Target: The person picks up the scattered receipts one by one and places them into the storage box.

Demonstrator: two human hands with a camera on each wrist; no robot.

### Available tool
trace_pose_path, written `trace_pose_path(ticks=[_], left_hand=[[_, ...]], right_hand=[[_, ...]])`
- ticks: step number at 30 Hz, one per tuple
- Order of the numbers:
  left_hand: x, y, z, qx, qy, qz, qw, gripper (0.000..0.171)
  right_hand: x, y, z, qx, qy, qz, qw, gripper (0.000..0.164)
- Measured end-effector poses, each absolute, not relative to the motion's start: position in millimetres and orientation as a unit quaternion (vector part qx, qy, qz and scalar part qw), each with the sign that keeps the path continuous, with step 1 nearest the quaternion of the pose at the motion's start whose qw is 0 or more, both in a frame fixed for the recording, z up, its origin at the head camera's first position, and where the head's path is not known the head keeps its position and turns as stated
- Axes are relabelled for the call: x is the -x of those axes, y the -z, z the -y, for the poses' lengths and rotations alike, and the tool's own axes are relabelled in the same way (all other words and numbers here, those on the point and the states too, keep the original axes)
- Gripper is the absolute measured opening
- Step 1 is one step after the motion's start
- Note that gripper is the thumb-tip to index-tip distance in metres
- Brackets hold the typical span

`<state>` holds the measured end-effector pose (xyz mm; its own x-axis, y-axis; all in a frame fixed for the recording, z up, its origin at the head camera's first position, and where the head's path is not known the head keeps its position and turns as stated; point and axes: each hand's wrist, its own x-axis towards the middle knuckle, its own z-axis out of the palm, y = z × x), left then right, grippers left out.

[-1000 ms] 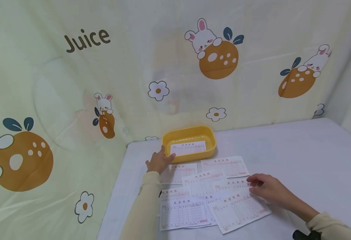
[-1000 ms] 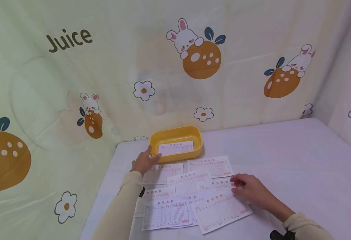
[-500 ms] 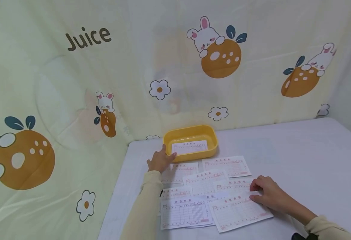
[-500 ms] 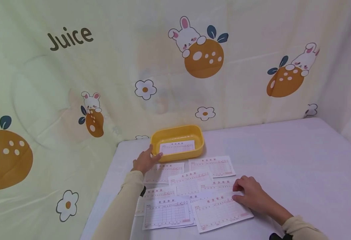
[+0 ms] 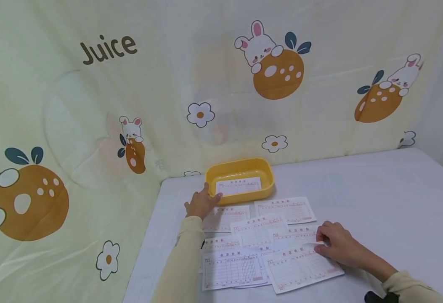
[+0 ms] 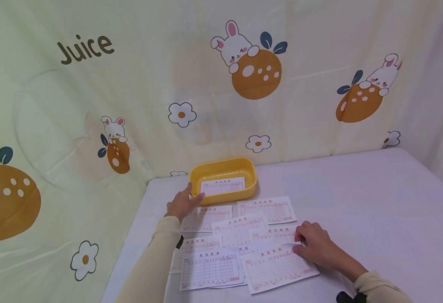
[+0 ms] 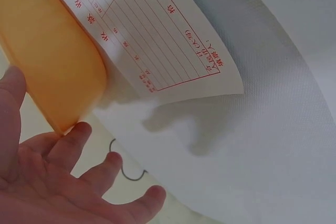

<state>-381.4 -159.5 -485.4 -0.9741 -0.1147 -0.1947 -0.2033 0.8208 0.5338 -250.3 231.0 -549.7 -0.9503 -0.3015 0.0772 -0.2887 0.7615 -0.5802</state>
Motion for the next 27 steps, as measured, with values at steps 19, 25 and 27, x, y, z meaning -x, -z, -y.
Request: trace_pose_path(ticks=[19,25,27], left_hand=[[379,484,157,0.094,-0.293,-0.948,0.076,0.089],[375,484,156,0.084,-0.293,-0.95,0.071,0.088],[373,483,156,0.08,-0.292,-0.951,0.067,0.088]], right_hand=[[259,547,-250,0.167,0.377,-0.909,0.07,0.014],[258,548,-256,0.139,0.428,-0.889,0.09,0.012],[258,549,-257,0.136,0.438,-0.884,0.091,0.011]])
